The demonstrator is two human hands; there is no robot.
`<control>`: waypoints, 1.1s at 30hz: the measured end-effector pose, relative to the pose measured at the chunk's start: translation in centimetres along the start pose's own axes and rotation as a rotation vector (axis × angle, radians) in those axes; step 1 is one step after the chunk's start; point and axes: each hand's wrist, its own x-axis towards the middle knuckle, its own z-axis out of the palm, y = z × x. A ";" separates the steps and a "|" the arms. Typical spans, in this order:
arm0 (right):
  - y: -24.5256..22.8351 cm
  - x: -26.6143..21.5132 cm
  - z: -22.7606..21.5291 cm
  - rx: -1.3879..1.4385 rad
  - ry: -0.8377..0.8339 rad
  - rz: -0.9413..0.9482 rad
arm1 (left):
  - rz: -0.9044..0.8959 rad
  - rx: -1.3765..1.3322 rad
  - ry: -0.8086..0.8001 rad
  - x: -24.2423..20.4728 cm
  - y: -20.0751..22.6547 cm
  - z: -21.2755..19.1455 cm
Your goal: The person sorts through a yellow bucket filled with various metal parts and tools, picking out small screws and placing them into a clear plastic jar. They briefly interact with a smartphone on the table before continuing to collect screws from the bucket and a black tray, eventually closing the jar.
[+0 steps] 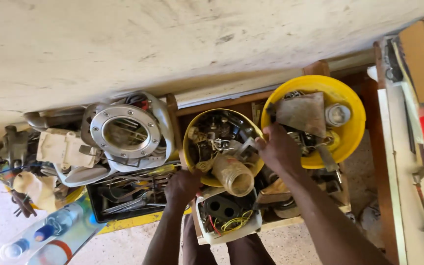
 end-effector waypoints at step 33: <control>-0.8 2.5 -11.2 -0.197 -0.114 -0.301 | 0.438 0.071 0.543 -9.0 0.0 -0.8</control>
